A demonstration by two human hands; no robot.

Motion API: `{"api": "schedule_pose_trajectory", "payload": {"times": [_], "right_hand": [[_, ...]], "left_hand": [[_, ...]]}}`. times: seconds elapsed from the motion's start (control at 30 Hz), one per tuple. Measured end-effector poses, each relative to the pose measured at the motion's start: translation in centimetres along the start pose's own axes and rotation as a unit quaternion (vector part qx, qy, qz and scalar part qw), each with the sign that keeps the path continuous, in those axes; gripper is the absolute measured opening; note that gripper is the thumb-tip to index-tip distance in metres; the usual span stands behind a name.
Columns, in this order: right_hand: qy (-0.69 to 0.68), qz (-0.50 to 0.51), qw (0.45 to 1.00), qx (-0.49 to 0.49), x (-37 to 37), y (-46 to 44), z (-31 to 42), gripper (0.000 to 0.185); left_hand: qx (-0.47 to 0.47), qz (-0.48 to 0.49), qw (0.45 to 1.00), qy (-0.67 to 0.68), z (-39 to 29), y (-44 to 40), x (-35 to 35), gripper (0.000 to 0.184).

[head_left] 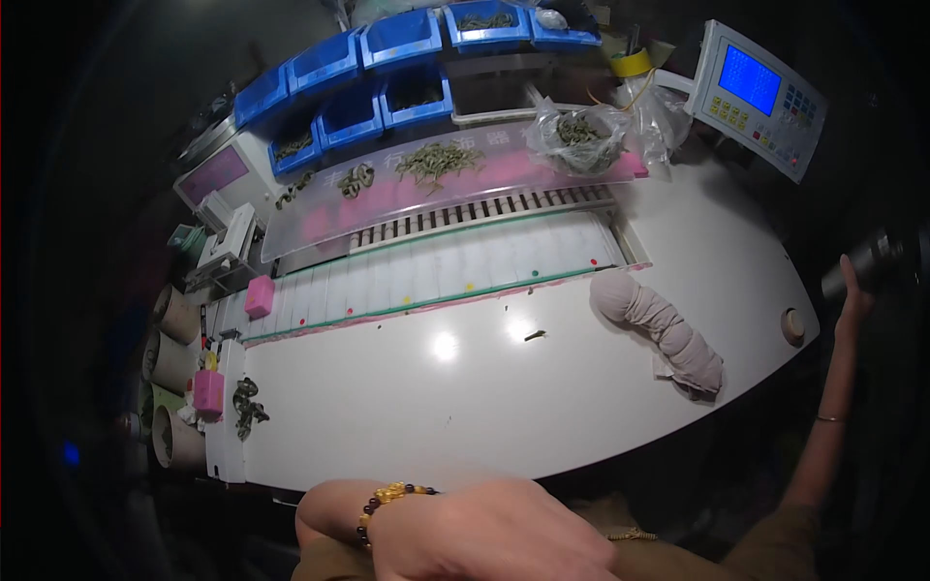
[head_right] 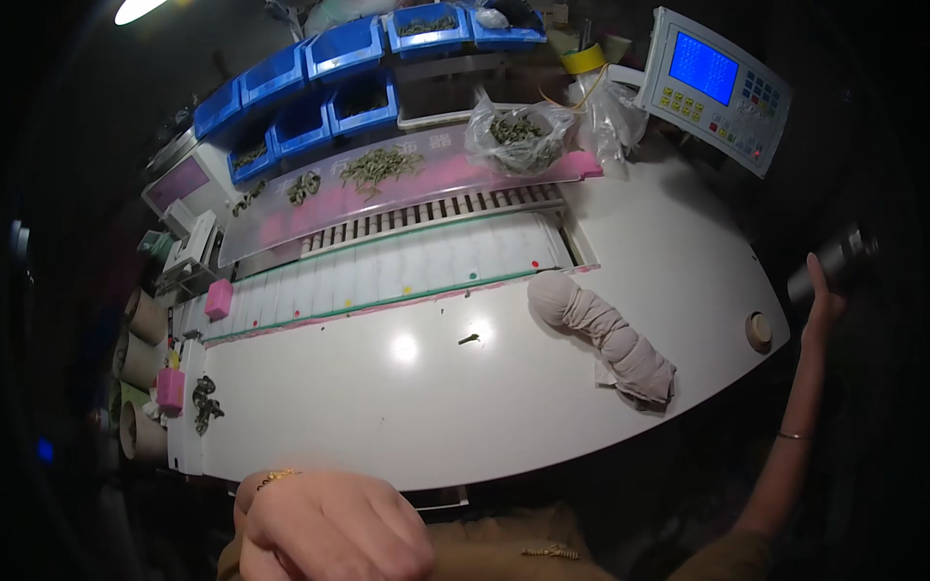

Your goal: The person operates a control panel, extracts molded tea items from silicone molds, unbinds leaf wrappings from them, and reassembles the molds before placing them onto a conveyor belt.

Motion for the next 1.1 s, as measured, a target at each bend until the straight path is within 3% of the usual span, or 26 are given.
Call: {"api": "schedule_pose_trajectory", "payload": {"times": [0.03, 0.07, 0.1, 0.17, 0.27, 0.4, 0.43, 0.5, 0.53, 0.6, 0.7, 0.83, 0.87, 0.93, 1.0, 1.03, 1.07, 1.1], "right_hand": [[-0.034, 0.062, 0.997, 0.029, 1.1, 1.6, 2.5, 0.072], [-0.068, 0.123, 0.988, 0.057, 2.4, 3.4, 4.8, 0.061], [-0.067, 0.127, 0.988, 0.059, 3.1, 5.3, 6.8, 0.061], [-0.162, 0.193, 0.967, 0.048, 5.2, 9.5, 11.3, 0.059], [-0.229, 0.322, 0.918, 0.009, 9.4, 17.4, 19.7, 0.068], [-0.279, 0.431, 0.857, -0.051, 13.1, 24.3, 23.9, 0.083], [-0.280, 0.445, 0.847, -0.074, 13.7, 25.8, 25.0, 0.088], [-0.036, 0.456, 0.823, -0.337, 13.4, 28.7, 29.4, 0.092], [-0.034, 0.451, 0.824, -0.342, 13.7, 30.0, 30.3, 0.092], [-0.232, 0.488, 0.798, -0.269, 14.7, 33.2, 31.7, 0.076], [-0.507, 0.508, 0.681, -0.143, 16.1, 36.1, 33.0, 0.053], [-0.471, 0.543, 0.666, -0.197, 14.9, 36.5, 36.6, 0.057], [-0.475, 0.542, 0.663, -0.203, 14.8, 36.7, 36.9, 0.058], [-0.478, 0.540, 0.660, -0.210, 14.6, 36.6, 37.4, 0.058], [-0.483, 0.536, 0.655, -0.224, 14.3, 36.1, 38.4, 0.052], [-0.481, 0.538, 0.655, -0.223, 13.9, 35.7, 39.0, 0.052], [-0.445, 0.551, 0.666, -0.234, 13.7, 35.2, 39.7, 0.039], [-0.409, 0.562, 0.676, -0.244, 13.6, 35.1, 40.0, 0.029]], "left_hand": [[0.000, -0.007, 1.000, 0.000, 0.9, -0.7, 0.6, 0.062], [0.055, -0.067, 0.996, -0.014, 1.2, -1.9, 1.1, 0.044], [0.110, -0.125, 0.986, -0.027, 0.8, -2.5, 1.6, 0.028], [0.091, -0.181, 0.979, -0.004, 0.4, -2.7, 2.1, 0.023], [0.112, -0.184, 0.976, -0.034, -0.2, -2.2, 2.6, 0.018], [0.081, -0.177, 0.978, -0.076, 0.4, -0.2, 3.2, 0.015], [0.055, -0.169, 0.980, -0.089, 0.6, 0.2, 3.3, 0.014], [0.008, -0.182, 0.981, -0.074, 0.5, 0.6, 3.6, 0.016], [-0.021, -0.161, 0.984, -0.077, 1.2, 1.3, 4.0, 0.017], [-0.097, -0.125, 0.984, -0.083, 1.4, 1.7, 4.2, 0.019], [-0.094, -0.130, 0.981, -0.107, 1.6, 2.6, 4.8, 0.023], [-0.019, -0.219, 0.974, -0.052, 5.1, 5.1, 6.8, 0.031], [0.023, -0.146, 0.987, -0.060, 7.4, 7.7, 7.7, 0.031], [0.037, -0.146, 0.984, -0.097, 7.3, 7.4, 7.5, 0.033], [0.049, -0.153, 0.978, -0.134, 6.7, 7.3, 7.6, 0.034], [0.012, -0.177, 0.979, -0.100, 6.0, 6.4, 7.5, 0.033], [-0.025, -0.200, 0.977, -0.065, 5.0, 5.4, 7.3, 0.033], [-0.024, -0.200, 0.977, -0.062, 5.7, 9.4, 11.9, 0.033]]}}
Point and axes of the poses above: each hand's wrist, its own y-axis away from the middle knuckle, its own x-axis out of the palm, z = x × y, the point moved 5 cm from there along -y, towards the middle knuckle, and after that the axes turned 5 degrees about x, right-handed, at the moved point
